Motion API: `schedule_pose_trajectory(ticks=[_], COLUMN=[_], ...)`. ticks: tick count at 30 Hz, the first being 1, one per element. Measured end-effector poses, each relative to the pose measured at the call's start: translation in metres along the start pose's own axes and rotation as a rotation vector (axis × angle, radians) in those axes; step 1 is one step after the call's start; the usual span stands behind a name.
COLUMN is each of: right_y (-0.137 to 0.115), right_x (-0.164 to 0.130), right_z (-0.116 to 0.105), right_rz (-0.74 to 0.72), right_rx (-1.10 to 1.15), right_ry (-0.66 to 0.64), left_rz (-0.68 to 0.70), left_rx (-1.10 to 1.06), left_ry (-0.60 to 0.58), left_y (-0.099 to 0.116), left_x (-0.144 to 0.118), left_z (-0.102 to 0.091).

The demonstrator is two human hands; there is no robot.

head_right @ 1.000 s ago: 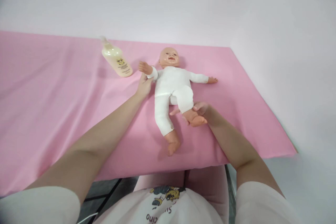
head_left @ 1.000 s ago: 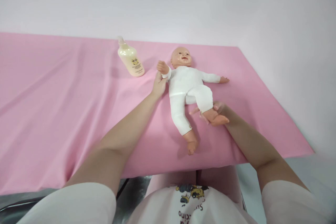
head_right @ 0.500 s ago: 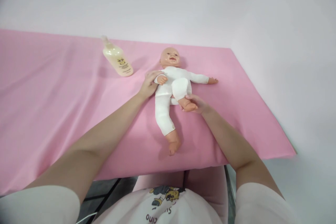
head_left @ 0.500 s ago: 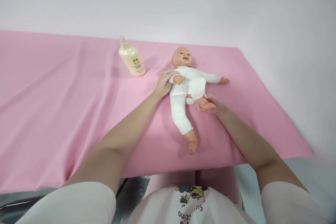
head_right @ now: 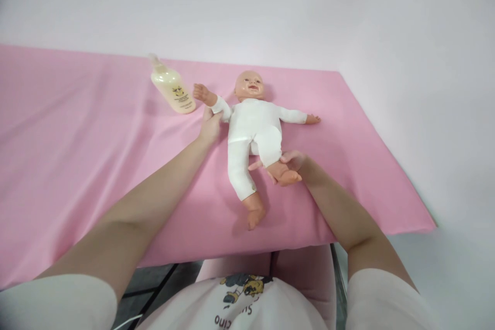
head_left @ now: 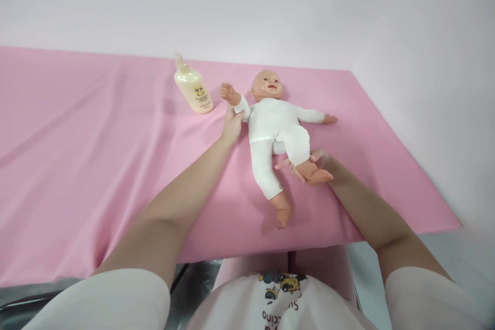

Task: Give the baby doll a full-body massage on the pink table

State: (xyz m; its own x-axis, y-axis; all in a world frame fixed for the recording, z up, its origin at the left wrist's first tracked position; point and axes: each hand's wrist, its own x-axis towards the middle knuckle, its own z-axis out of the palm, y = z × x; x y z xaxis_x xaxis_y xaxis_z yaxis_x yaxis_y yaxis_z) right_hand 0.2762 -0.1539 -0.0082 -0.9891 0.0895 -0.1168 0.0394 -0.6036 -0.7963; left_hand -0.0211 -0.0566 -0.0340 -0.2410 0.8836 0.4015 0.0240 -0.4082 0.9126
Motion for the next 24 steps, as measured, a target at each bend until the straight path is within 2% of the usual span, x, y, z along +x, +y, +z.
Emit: schedule_pose_trajectory(ticks=[2,4,7,14,19,24], right_y=[0.001,0.000,-0.003,-0.002,-0.001,-0.004], right_x=[0.000,0.002,0.005,0.006,0.005,0.004], right_z=[0.001,0.005,0.010,0.008,0.005,0.006], right_rz=[0.074,0.123,0.156,0.159,0.120,-0.104], right_rx=[-0.003,-0.044,-0.092,-0.086,-0.082,-0.081], right_ry=[-0.099,-0.145,-0.143,-0.141,-0.140,0.027], left_rz=[-0.060,-0.098,-0.110,-0.121,-0.037,0.114], left_rx=[-0.015,-0.030,-0.064,-0.048,0.014,0.028], left_ry=[0.053,0.093,0.136,0.139,0.041,-0.120], left_y=[-0.002,-0.003,-0.006,-0.016,-0.011,0.011], left_x=[0.002,0.004,0.007,0.010,0.005,-0.007], left_z=[-0.003,-0.005,-0.008,-0.011,-0.006,0.002])
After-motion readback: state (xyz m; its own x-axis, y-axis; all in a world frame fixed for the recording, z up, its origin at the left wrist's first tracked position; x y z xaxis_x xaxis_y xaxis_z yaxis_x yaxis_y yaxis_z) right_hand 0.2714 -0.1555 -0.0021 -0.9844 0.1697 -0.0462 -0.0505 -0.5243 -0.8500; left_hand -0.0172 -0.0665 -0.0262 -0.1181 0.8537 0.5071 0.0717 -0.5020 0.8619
